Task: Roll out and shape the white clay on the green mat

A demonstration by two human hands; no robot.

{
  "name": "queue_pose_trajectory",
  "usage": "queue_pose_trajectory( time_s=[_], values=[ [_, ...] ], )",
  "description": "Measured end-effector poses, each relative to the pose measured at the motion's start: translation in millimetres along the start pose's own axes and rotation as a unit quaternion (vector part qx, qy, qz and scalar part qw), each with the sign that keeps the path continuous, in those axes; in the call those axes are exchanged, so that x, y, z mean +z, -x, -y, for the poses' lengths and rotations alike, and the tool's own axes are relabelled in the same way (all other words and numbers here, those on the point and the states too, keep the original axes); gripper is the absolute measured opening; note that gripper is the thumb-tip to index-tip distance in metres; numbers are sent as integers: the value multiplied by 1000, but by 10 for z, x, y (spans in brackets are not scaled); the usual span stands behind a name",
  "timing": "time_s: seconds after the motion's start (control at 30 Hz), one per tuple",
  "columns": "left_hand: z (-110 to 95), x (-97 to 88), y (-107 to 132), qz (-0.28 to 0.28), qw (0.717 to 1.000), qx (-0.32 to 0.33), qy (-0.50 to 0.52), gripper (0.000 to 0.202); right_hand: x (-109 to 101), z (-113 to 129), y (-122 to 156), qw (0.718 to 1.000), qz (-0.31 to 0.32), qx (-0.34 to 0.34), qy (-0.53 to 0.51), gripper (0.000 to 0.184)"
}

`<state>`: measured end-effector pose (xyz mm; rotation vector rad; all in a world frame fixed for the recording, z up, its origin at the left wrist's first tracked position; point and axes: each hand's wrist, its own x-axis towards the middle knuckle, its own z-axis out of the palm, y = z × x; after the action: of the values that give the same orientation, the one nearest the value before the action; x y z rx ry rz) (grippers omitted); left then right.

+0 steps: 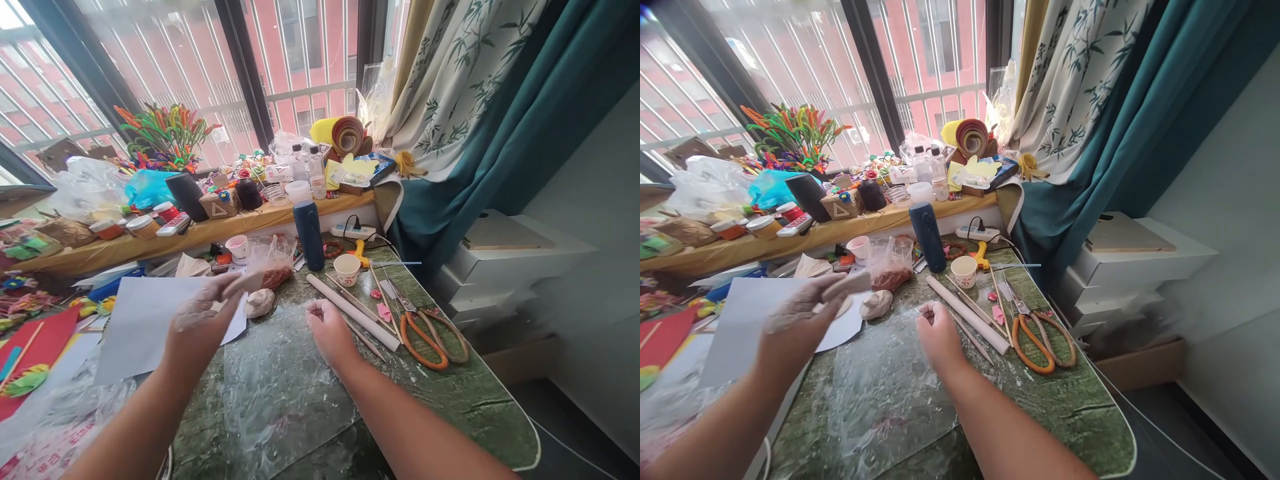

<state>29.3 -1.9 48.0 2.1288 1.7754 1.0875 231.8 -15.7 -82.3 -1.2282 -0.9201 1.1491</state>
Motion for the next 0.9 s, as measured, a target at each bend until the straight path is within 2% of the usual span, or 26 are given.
queue_pose_trajectory(
  time_s=[0.07,0.1,0.13,0.2,0.27,0.3,0.4,0.47,0.63,0.73,0.83,0.9],
  values=[
    [-60,-62,94,-95,990,84,-64,36,-6,-4,-7,1000,-1,4,-7,18],
    [-55,-49,185,-96,985,125,-66,39,-9,-2,-9,1000,-3,6,-12,18],
    [-24,-11,297,-56,983,164,-63,42,-12,2,-11,1000,-5,8,-18,18],
    [98,106,541,112,965,225,-82,47,-15,13,-13,999,-12,15,-32,18],
    [242,213,727,250,931,244,-109,57,-17,22,-16,998,-20,23,-48,20],
    [300,245,779,275,925,236,-115,56,-18,23,-17,998,-23,26,-55,21],
    [386,280,786,208,960,149,-112,40,-18,8,-21,997,-21,27,-65,23],
    [405,303,751,190,969,110,-112,39,-18,-8,-21,998,-15,22,-62,23],
    [512,440,779,286,942,131,-117,63,-22,-26,-7,999,2,-2,-50,22],
    [562,489,743,319,932,140,-101,66,-35,-33,-8,999,8,-16,-46,24],
    [519,530,646,308,938,134,-88,60,-50,-64,-27,999,9,-26,-39,29],
    [455,575,607,274,952,105,-89,66,-58,-99,-45,999,8,-30,-31,33]
  ],
)
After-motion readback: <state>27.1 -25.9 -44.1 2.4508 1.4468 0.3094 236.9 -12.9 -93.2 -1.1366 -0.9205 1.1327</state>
